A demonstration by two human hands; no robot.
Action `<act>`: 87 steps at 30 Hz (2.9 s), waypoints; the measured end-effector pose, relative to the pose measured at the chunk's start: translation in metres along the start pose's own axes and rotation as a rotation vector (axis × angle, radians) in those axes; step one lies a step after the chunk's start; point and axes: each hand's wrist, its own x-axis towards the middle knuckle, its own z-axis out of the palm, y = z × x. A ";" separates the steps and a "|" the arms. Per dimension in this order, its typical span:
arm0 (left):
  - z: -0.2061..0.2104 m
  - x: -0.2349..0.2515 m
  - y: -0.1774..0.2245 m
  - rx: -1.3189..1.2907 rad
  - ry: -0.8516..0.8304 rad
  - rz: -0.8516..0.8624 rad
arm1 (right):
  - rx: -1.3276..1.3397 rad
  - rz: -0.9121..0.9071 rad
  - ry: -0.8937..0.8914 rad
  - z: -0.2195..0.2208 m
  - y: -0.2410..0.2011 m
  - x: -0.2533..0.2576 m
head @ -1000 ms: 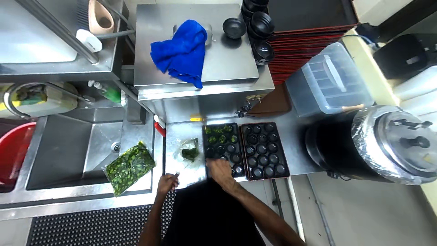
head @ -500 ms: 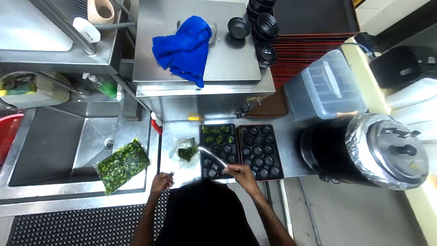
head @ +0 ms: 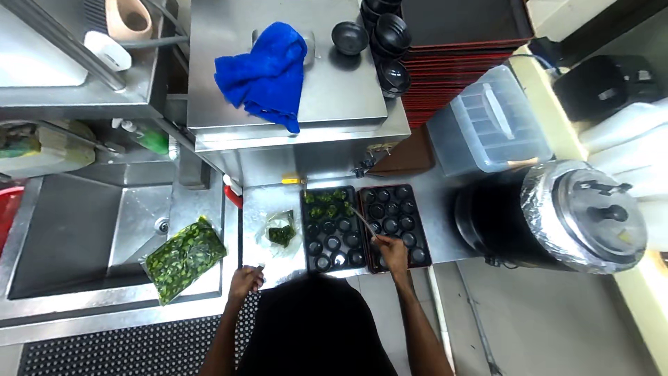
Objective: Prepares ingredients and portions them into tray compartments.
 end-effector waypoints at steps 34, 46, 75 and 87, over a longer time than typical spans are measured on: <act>0.000 0.000 -0.001 -0.024 0.008 -0.012 | -0.363 -0.008 0.054 0.001 -0.036 -0.006; -0.001 0.002 -0.001 -0.038 0.006 -0.034 | 0.015 -0.084 0.004 -0.017 -0.003 -0.028; 0.001 -0.005 0.000 -0.044 0.033 0.004 | -0.712 -0.629 -0.393 0.104 -0.147 -0.081; 0.009 -0.018 0.021 -0.284 0.126 -0.012 | -0.698 -0.547 -0.362 0.084 -0.157 -0.085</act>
